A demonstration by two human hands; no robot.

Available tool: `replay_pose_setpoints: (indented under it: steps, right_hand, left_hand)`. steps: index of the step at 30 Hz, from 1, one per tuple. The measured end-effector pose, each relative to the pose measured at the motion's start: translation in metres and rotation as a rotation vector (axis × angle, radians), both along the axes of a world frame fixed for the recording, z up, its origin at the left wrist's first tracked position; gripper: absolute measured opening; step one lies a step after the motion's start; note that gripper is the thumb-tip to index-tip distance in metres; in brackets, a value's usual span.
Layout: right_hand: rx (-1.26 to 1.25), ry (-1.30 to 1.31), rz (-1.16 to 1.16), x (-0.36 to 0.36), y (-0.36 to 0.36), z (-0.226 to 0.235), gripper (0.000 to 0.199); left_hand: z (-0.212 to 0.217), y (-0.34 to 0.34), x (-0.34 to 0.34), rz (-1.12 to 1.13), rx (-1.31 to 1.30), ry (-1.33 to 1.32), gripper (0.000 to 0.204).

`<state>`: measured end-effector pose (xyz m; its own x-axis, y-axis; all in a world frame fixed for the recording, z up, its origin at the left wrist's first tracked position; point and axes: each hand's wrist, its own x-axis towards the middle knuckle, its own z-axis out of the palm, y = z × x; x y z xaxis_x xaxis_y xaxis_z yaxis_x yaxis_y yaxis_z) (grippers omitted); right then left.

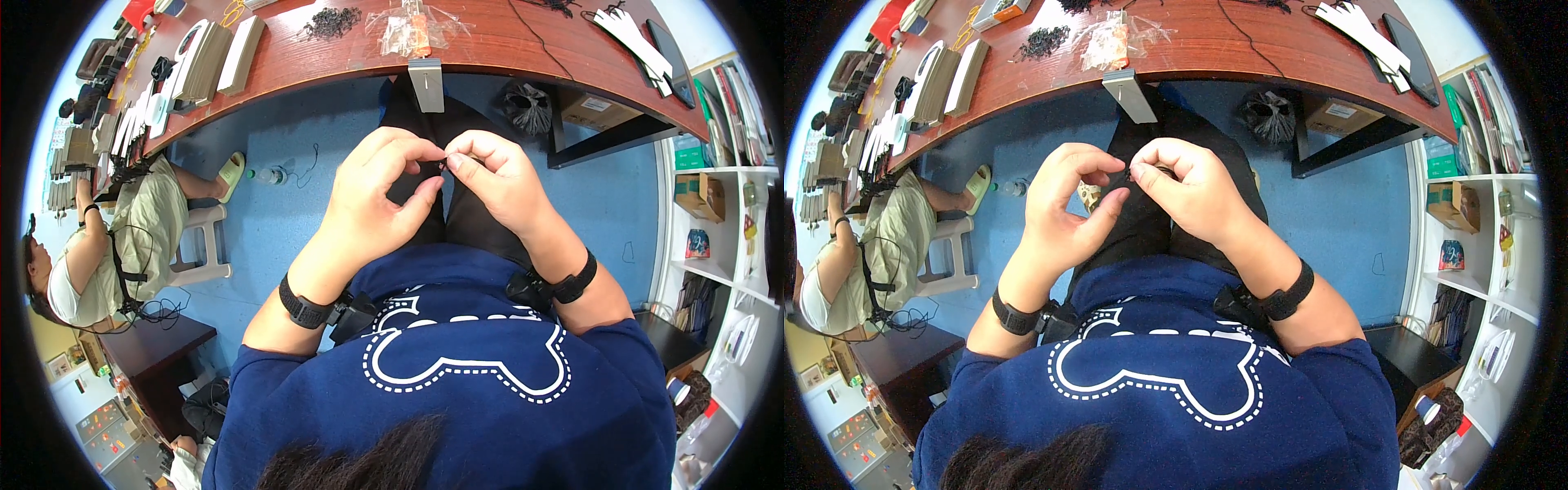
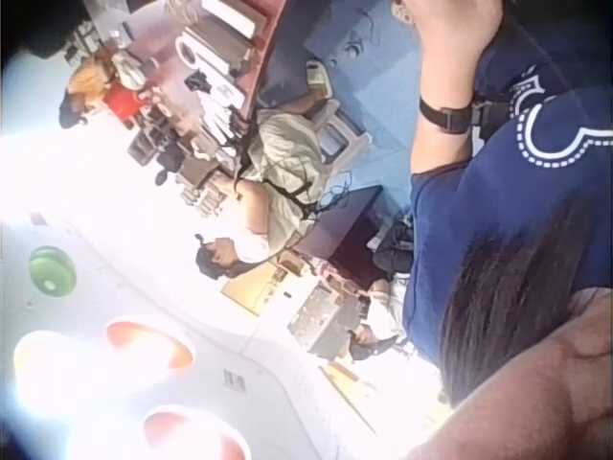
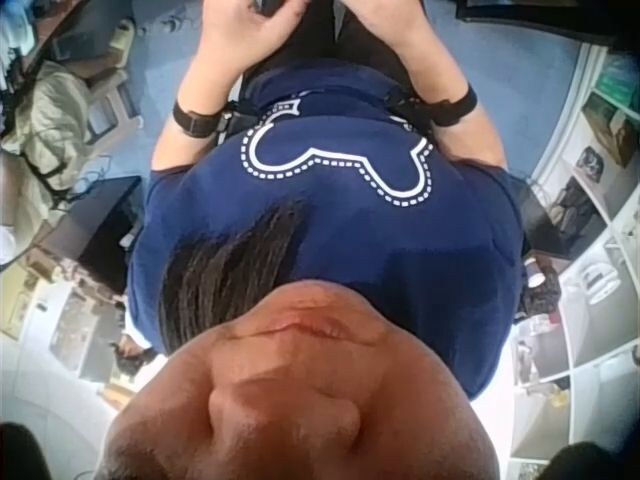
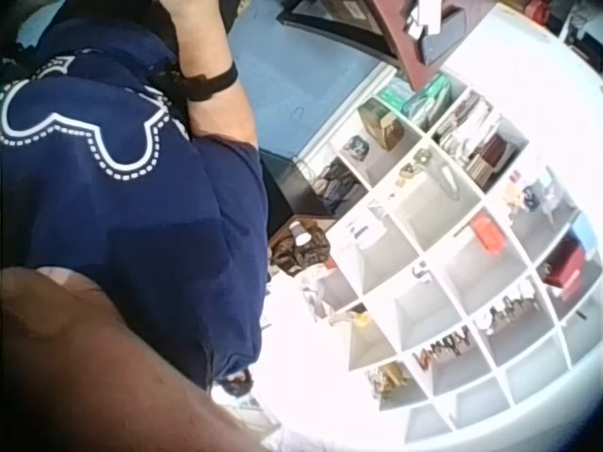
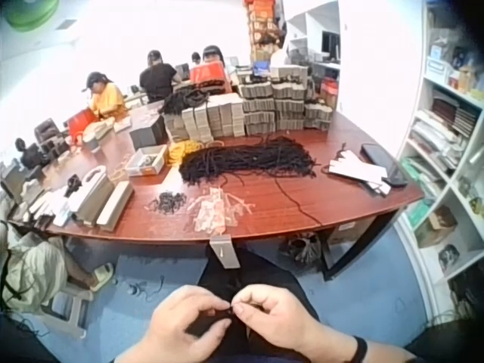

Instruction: Assembling small black elastic bands and plastic components at a workshop production table.

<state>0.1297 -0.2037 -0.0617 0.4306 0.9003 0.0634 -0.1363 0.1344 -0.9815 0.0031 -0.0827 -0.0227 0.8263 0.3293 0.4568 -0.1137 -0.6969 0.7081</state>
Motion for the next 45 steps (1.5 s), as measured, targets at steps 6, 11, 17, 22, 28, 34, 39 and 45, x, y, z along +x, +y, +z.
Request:
replay_pose_setpoints:
  steps: [6,11,17,22,28,34,39,45]
  right_hand:
    - [-0.040,0.007,0.015,0.000,0.002,-0.001,0.010]
    - [-0.064,-0.043,0.011,-0.001,0.001,0.000,0.011]
    - [-0.043,0.049,-0.001,-0.001,0.002,0.007,0.011]
    - [-0.065,0.286,0.113,-0.001,-0.001,0.015,0.011]
    - [-0.141,0.048,0.041,-0.006,0.001,0.012,0.004]
    - [0.007,0.120,-0.083,-0.006,0.004,0.005,0.003]
    - [-0.042,0.204,-0.028,-0.006,0.002,0.010,0.002]
    - [-0.084,0.202,0.028,-0.005,0.002,0.009,0.004]
  left_hand:
    - [-0.004,0.000,-0.002,0.046,0.069,0.026,0.022]
    - [-0.011,0.004,-0.001,0.054,0.177,-0.028,0.013]
    - [-0.015,0.004,-0.003,0.110,-0.631,0.132,0.005]
    - [-0.018,0.009,-0.002,-0.004,-0.536,0.111,0.005]
    - [-0.015,0.004,-0.001,0.009,-0.620,0.137,0.005]
    - [-0.019,0.002,-0.001,0.049,-0.542,0.146,0.004]
    - [-0.021,0.002,0.000,0.029,-0.449,0.076,0.005]
    - [-0.021,0.000,-0.001,0.051,-0.460,0.120,0.005]
